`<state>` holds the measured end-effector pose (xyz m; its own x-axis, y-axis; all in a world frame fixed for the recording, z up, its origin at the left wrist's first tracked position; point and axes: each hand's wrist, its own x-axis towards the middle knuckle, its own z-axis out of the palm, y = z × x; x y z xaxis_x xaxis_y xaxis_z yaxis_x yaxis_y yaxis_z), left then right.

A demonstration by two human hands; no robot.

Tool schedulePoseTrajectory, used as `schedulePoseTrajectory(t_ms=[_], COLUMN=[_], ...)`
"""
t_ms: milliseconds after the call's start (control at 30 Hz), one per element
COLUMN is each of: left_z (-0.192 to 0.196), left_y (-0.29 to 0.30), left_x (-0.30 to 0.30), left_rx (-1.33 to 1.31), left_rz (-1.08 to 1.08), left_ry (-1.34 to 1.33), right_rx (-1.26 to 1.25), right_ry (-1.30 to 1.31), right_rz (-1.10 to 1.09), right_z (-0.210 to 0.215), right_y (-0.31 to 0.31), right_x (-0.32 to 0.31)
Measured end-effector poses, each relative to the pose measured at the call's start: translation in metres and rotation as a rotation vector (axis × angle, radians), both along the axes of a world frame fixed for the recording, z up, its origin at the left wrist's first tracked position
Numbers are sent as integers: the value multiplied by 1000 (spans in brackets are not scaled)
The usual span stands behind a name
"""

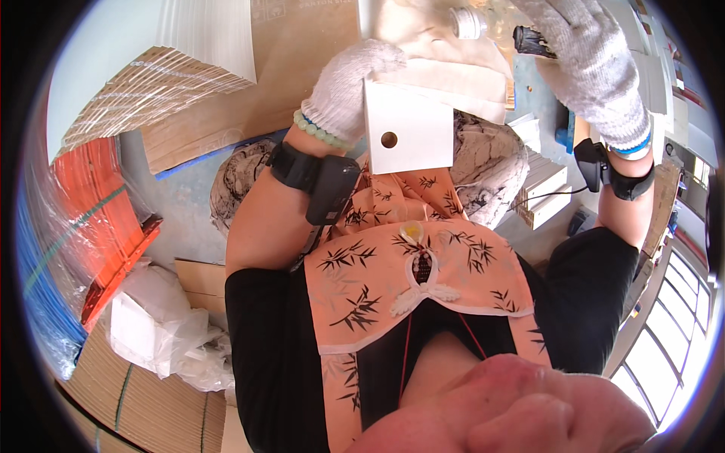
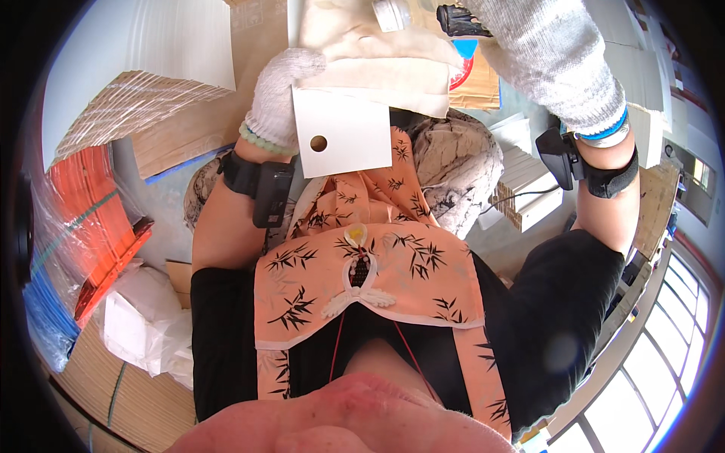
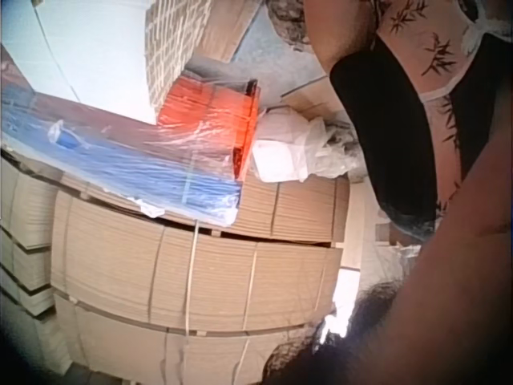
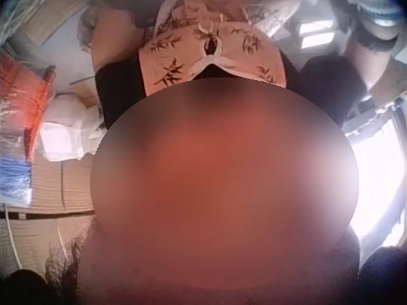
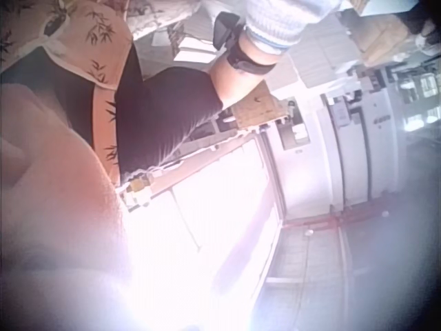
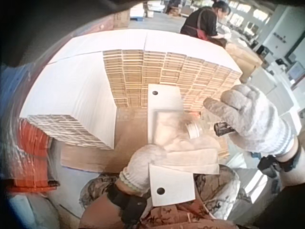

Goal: The user applies adhesive to small white furniture panels using a blue sponge and then wipes them with a cloth.

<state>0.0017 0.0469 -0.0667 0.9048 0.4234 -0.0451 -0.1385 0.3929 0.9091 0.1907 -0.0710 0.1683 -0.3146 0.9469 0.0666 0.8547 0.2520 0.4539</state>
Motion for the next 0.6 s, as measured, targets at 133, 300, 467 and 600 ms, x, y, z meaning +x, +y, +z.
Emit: schedulePoseTrajectory(t_ms=[133,300,467,600], left_z=[-13,2,51,66], left_y=[1,5,15,11], left_x=[-4,9,8,8], left_rx=[-205,-83,270,310], left_rz=[-22,-63,-223,-217], left_ry=[15,88,-224,-289], right_rx=[1,-14,-57,45], right_ry=[-21,61,402,790], right_rz=[-41,-115,-283,-703], right_z=[-7,-4,-19,-65], right_y=[0,-9,-27,-85], right_x=[3,7,18,78])
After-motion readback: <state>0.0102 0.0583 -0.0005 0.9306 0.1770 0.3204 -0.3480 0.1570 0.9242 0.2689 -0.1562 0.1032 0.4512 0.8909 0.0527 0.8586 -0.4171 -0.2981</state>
